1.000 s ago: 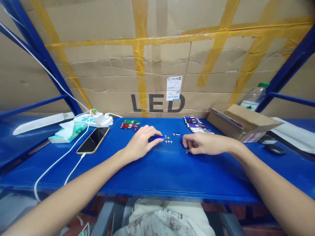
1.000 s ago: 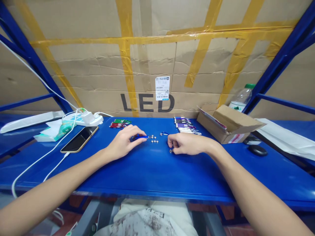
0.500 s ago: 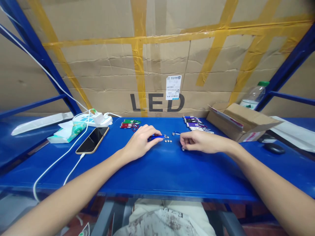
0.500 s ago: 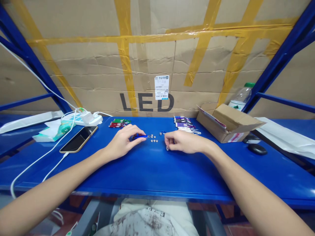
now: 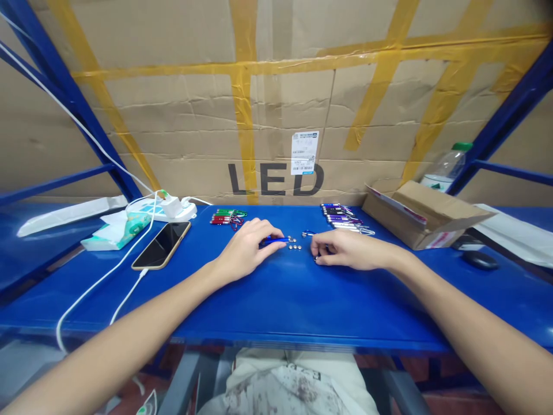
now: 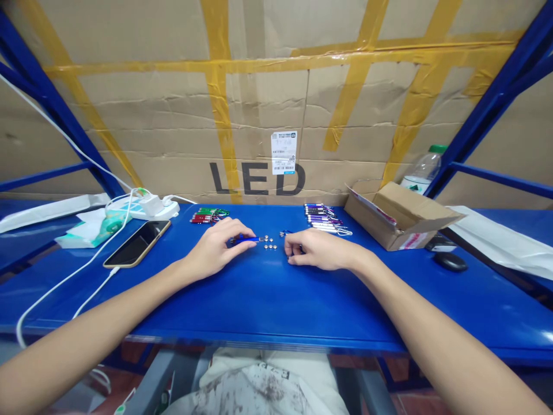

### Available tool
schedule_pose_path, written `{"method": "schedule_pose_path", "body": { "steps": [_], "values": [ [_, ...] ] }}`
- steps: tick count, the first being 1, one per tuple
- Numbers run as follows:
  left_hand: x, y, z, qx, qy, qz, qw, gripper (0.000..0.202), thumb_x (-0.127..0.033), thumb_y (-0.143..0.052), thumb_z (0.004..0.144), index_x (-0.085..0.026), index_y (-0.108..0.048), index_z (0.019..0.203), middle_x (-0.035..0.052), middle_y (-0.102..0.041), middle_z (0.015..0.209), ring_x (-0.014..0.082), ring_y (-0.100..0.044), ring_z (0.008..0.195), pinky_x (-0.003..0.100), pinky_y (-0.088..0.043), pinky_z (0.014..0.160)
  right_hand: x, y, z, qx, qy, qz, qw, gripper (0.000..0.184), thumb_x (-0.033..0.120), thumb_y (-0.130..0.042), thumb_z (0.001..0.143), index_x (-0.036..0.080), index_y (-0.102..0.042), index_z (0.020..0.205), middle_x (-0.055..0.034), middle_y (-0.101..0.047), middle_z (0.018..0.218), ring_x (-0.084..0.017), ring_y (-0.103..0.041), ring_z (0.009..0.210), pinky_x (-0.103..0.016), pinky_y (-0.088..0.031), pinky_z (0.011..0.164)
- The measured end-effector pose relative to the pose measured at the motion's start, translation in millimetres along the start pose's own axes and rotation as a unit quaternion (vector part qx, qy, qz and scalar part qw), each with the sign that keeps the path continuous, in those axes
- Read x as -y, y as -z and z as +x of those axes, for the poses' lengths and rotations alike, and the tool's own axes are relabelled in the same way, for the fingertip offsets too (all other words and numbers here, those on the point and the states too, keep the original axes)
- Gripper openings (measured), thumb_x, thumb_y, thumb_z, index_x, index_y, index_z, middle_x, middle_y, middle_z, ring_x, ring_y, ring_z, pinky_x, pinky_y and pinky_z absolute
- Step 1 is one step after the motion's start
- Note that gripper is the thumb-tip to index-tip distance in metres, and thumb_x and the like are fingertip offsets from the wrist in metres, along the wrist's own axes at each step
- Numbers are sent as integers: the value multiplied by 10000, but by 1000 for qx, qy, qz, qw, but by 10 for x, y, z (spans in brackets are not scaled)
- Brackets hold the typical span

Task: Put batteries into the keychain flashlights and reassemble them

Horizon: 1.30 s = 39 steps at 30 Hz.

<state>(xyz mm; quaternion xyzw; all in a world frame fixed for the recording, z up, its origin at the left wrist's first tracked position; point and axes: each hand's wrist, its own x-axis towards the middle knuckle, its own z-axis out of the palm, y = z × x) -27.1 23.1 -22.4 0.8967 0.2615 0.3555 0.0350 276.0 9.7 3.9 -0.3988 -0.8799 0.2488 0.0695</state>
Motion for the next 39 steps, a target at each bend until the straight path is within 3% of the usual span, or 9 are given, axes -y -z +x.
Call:
{"method": "schedule_pose_path", "body": {
  "steps": [5,12,16,19,28,39],
  "values": [
    [5,2,-3,1,1,0,1000,179,-351,-666,1072,-188,-736,1099,60,-757,1014,219,-638,925,385,-507,884,9,-36,16,-22,8,0,1000,95,280,-589,968,204,-636,1002,-44,-719,906,-191,-610,740,-300,-431,680],
    [10,2,-2,5,3,3,1000,215,-383,-642,1084,-192,-741,1105,66,-760,1019,222,-638,927,393,-508,889,13,-42,41,-126,-1,-5,992,144,317,-590,983,212,-622,1076,-55,-751,968,-198,-633,739,-317,-457,697],
    [3,9,1,8,7,1,1000,218,-386,-643,1083,-191,-737,1106,67,-762,1023,223,-645,931,392,-509,891,-52,-48,67,-164,27,-19,986,235,358,-510,1068,226,-664,1187,-92,-782,1144,-245,-721,950,-365,-508,873],
    [0,11,2,8,5,1,1000,214,-388,-636,1086,-200,-736,1103,67,-764,1023,227,-649,931,390,-509,891,-135,-85,97,-186,20,-27,982,205,379,-516,1080,240,-639,1167,-89,-768,1148,-255,-713,1007,-369,-503,892],
    [-6,12,0,12,11,0,1000,210,-387,-645,1081,-202,-741,1110,68,-763,1029,229,-651,943,394,-508,900,-136,-190,157,-181,43,-113,976,165,301,-518,1071,224,-642,994,-111,-692,1085,-283,-584,1005,-398,-422,914],
    [-13,17,0,18,14,-1,1000,208,-380,-644,1082,-195,-736,1107,71,-765,1038,235,-654,956,399,-505,902,-175,-207,179,-167,17,-87,982,86,254,-552,1025,232,-634,1008,-81,-753,1069,-258,-660,968,-353,-445,849]
  ]
}}
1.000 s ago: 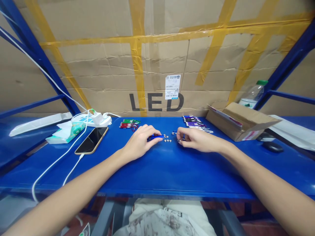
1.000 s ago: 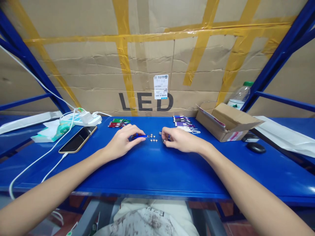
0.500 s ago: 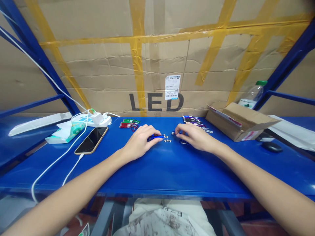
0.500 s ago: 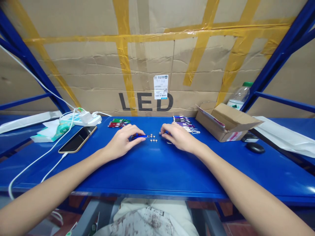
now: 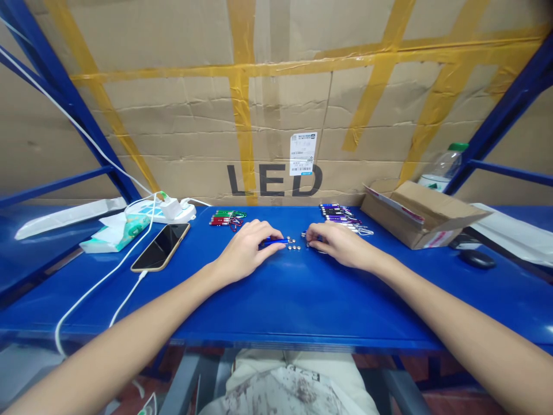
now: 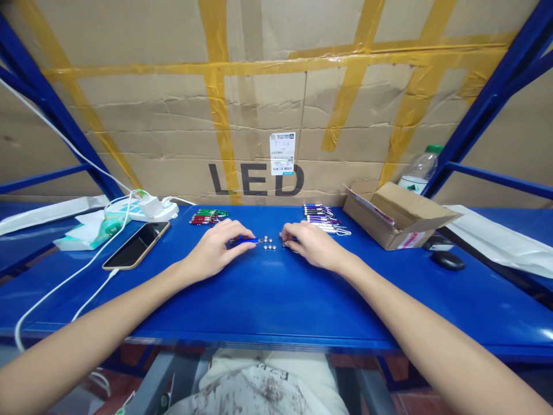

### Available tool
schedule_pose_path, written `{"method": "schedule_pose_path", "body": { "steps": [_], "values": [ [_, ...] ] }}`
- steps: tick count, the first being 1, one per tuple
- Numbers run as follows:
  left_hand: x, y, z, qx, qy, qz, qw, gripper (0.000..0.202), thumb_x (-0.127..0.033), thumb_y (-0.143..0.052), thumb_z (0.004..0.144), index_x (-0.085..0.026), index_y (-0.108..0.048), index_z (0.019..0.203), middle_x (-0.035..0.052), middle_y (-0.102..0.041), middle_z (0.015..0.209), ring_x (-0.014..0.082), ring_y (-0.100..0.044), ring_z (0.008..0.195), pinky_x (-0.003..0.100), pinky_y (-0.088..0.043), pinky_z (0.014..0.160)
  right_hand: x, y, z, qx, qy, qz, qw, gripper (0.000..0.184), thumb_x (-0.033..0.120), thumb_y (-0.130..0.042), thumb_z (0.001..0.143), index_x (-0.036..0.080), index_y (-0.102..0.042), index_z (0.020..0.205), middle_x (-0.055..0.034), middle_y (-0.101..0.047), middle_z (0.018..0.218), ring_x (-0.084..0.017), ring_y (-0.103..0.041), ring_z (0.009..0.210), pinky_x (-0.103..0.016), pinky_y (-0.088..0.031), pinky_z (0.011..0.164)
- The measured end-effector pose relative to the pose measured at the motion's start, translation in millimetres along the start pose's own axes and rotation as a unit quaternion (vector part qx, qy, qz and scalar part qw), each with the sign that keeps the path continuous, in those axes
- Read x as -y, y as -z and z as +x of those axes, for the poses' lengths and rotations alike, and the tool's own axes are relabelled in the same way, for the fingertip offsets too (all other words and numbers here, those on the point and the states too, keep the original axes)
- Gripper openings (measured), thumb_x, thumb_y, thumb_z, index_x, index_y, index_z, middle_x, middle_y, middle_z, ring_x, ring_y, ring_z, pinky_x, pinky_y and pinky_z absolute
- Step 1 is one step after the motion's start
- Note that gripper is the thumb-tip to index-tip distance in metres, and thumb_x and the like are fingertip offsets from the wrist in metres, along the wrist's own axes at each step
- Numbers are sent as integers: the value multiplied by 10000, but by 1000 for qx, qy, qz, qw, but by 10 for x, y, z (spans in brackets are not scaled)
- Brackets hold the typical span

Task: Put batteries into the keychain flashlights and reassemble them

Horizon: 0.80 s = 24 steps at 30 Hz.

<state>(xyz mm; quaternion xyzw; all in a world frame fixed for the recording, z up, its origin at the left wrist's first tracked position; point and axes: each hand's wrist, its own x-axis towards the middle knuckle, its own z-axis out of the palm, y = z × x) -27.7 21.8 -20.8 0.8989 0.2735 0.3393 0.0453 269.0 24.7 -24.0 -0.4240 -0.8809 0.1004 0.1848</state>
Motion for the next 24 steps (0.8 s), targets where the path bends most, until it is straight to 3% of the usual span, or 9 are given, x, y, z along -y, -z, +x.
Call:
{"method": "schedule_pose_path", "body": {
  "steps": [6,13,17,24],
  "values": [
    [11,-2,-1,0,-3,0,1000,206,-388,-643,1082,-209,-741,1110,70,-769,1039,233,-661,947,396,-507,904,-21,79,-24,-3,-13,-28,1000,83,266,-572,1008,232,-631,962,-69,-744,986,-254,-654,916,-341,-432,798],
    [16,-10,-8,0,-5,-2,1000,193,-373,-650,1080,-201,-732,1107,66,-767,1043,231,-660,959,398,-499,913,78,225,-82,101,-70,-26,992,38,221,-614,927,233,-634,896,-43,-734,849,-214,-619,717,-319,-387,664],
    [24,-16,-11,2,-3,0,1000,189,-375,-649,1080,-208,-733,1109,65,-766,1049,232,-662,963,396,-502,917,120,219,-101,145,-47,22,988,44,191,-608,902,228,-619,879,-35,-724,855,-200,-601,716,-310,-410,669],
    [27,-19,-12,7,-2,4,1000,197,-381,-636,1086,-214,-738,1108,66,-768,1038,232,-664,948,400,-504,917,221,179,-101,117,-32,80,989,143,325,-511,1019,233,-530,912,-43,-672,881,-197,-563,733,-327,-442,710]
  ]
}}
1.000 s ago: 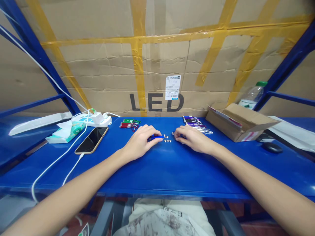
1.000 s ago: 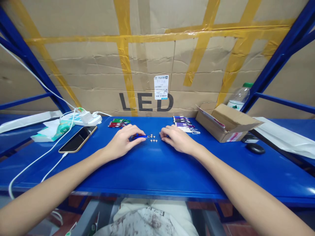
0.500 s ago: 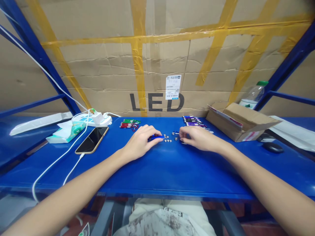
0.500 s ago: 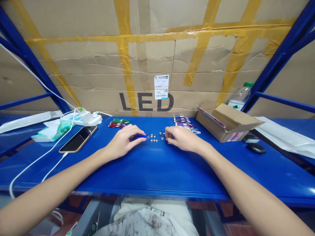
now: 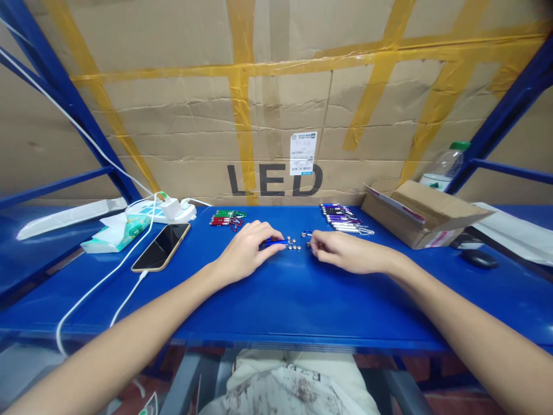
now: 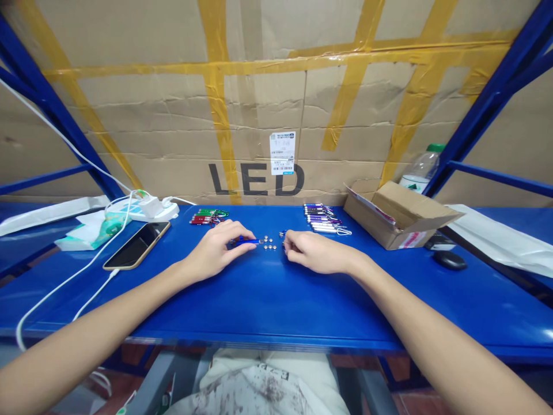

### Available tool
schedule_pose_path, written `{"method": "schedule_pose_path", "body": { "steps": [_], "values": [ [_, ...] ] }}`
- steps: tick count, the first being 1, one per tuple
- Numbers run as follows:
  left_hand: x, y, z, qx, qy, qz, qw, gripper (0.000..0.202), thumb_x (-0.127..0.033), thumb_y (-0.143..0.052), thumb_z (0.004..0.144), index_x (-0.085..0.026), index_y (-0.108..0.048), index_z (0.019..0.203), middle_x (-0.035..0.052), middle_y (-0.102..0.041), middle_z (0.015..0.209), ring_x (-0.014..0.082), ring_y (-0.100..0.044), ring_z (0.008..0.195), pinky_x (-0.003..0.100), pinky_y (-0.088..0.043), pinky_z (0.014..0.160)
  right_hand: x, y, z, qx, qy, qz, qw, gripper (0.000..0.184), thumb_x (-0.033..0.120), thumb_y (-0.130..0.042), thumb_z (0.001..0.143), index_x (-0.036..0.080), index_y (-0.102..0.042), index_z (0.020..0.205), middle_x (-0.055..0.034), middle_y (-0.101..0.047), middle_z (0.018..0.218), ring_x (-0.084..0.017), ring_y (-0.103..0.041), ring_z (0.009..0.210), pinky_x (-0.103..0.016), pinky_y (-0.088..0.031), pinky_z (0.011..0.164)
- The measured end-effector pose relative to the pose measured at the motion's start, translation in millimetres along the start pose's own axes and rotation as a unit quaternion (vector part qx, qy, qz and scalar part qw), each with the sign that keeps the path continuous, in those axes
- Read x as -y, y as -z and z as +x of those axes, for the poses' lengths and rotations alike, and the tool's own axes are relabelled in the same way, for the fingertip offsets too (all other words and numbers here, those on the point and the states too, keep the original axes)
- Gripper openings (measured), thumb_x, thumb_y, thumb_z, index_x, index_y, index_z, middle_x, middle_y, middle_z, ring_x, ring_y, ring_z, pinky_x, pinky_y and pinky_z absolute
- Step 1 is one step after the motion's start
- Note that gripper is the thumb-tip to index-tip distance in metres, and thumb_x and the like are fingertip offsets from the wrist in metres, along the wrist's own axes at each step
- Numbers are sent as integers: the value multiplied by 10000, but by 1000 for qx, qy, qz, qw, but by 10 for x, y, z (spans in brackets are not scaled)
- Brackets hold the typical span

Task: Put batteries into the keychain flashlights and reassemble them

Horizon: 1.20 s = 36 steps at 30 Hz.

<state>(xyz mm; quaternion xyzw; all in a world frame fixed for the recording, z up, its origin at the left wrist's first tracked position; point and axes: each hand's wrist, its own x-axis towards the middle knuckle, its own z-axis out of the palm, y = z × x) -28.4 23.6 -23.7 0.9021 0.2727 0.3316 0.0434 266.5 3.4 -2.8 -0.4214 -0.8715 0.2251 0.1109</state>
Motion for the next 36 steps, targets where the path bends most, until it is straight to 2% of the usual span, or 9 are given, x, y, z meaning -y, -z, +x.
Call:
{"method": "schedule_pose_path", "body": {
  "steps": [6,16,19,22,30,36],
  "values": [
    [-20,9,4,9,3,-7,1000,186,-369,-643,1083,-209,-735,1109,62,-766,1038,235,-662,957,400,-501,920,65,-22,13,-65,-8,21,998,181,382,-448,1056,243,-485,947,-54,-661,961,-218,-576,823,-354,-463,780],
    [-22,-1,3,9,-4,-8,1000,182,-362,-643,1083,-207,-733,1116,55,-755,1022,226,-647,937,387,-489,903,85,-103,52,-88,52,132,986,261,479,-453,1120,231,-530,1099,-70,-746,1034,-213,-679,922,-347,-518,842],
    [-26,1,3,10,-8,-9,1000,174,-349,-654,1078,-198,-730,1118,52,-752,1020,221,-640,930,380,-484,894,80,-127,64,-85,50,144,985,287,470,-470,1117,216,-543,1231,-78,-760,1068,-202,-698,908,-332,-544,813],
    [-25,2,3,7,-12,-11,1000,185,-357,-651,1081,-195,-731,1118,53,-753,1026,218,-640,938,375,-483,897,68,-152,73,-69,39,149,986,342,451,-488,1107,198,-581,1317,-74,-760,1074,-169,-689,777,-311,-563,733],
    [-28,-1,4,4,-18,-15,1000,192,-364,-643,1085,-196,-732,1114,57,-757,1034,219,-645,945,371,-481,908,117,-185,75,-55,54,150,986,363,432,-469,1113,176,-646,1298,-77,-740,1053,-163,-707,760,-323,-610,754],
    [-31,1,6,6,-20,-20,1000,173,-342,-656,1079,-192,-733,1117,53,-751,1019,214,-635,932,366,-480,909,95,-228,94,-54,50,185,980,350,411,-428,1130,183,-556,1361,-70,-726,1042,-148,-700,736,-309,-616,717]
  ]
}}
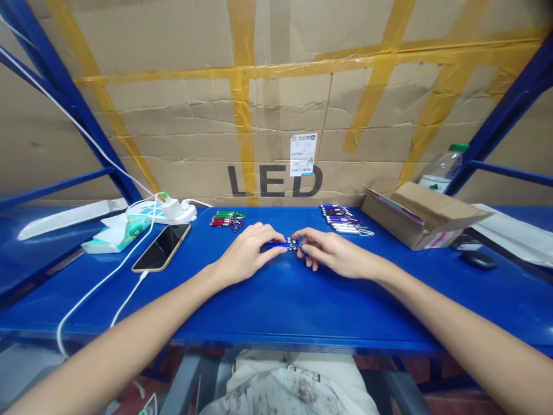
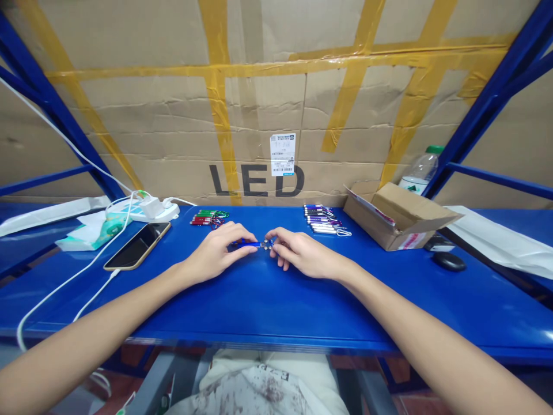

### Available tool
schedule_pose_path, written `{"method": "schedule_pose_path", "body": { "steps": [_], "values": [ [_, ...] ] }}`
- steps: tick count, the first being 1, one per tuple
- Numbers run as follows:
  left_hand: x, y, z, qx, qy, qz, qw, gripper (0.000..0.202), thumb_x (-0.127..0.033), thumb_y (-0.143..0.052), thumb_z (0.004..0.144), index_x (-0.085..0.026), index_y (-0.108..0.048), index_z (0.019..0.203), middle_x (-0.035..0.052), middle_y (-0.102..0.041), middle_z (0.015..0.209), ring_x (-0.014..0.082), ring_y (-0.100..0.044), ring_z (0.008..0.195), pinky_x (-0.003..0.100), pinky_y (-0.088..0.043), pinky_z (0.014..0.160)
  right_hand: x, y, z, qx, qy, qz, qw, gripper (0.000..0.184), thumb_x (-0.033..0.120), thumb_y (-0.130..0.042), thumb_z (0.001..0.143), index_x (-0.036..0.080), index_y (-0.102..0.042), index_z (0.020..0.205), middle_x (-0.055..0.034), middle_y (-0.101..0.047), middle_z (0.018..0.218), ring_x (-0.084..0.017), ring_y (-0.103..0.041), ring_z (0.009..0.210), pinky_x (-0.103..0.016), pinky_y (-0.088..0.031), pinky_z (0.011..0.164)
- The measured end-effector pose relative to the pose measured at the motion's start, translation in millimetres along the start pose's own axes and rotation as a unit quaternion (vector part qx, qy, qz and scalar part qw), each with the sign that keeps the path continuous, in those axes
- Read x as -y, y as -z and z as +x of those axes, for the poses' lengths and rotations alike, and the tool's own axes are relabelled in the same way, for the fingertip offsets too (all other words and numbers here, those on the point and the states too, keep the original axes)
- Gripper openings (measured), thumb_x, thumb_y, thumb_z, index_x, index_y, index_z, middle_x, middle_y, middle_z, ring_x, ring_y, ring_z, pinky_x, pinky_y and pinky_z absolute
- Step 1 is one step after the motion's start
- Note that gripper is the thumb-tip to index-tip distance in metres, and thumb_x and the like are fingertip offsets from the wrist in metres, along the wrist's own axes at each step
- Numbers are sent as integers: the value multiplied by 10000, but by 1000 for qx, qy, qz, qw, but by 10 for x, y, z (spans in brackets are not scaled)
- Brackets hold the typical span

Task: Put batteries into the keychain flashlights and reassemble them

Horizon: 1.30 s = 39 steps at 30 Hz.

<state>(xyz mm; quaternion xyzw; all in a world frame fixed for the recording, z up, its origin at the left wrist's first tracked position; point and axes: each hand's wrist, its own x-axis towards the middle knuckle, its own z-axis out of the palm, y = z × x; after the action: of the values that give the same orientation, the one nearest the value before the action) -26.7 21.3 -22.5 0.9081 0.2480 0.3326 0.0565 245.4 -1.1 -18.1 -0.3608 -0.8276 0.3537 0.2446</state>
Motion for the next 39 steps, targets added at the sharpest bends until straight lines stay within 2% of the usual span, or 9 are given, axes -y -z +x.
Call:
{"method": "schedule_pose_path", "body": {
  "steps": [6,11,16,23,30,39],
  "values": [
    [4,-1,-4,0,-2,2,1000,189,-354,-652,1081,-187,-732,1119,54,-746,1012,213,-631,934,368,-483,896,-23,28,-9,7,24,3,1000,373,427,-508,1116,190,-605,1386,-67,-750,1060,-158,-733,781,-318,-609,778],
    [0,-1,-2,-4,-4,0,1000,202,-370,-644,1085,-190,-732,1113,60,-751,1016,217,-642,941,369,-494,899,-25,23,-6,5,30,-16,999,427,414,-570,1091,188,-641,1446,-43,-762,946,-175,-744,785,-323,-596,805],
    [-2,-4,-2,0,-4,0,1000,187,-354,-661,1075,-187,-733,1118,61,-755,1032,217,-636,942,375,-494,909,-58,8,8,-20,27,-28,999,419,410,-597,1067,167,-677,1398,-57,-782,953,-183,-734,778,-325,-586,793],
    [-37,4,-1,13,1,-21,1000,160,-338,-688,1059,-198,-742,1116,55,-768,1049,216,-645,949,360,-503,908,-20,17,19,-69,51,-52,995,355,398,-627,1042,168,-732,1290,-73,-802,1057,-208,-720,875,-321,-566,826],
    [-55,-11,-3,22,11,-50,998,154,-342,-695,1057,-207,-747,1113,48,-773,1055,211,-646,954,357,-503,910,93,11,11,-74,123,-142,979,277,338,-532,1104,188,-761,1143,-59,-739,928,-203,-644,831,-310,-491,799],
    [-58,-22,7,9,29,-69,997,218,-406,-675,1064,-208,-760,1099,59,-771,1031,216,-645,935,360,-512,871,107,-20,-5,-99,123,-159,975,359,399,-492,1114,206,-779,1212,-70,-782,964,-217,-664,839,-326,-505,829]
  ]
}}
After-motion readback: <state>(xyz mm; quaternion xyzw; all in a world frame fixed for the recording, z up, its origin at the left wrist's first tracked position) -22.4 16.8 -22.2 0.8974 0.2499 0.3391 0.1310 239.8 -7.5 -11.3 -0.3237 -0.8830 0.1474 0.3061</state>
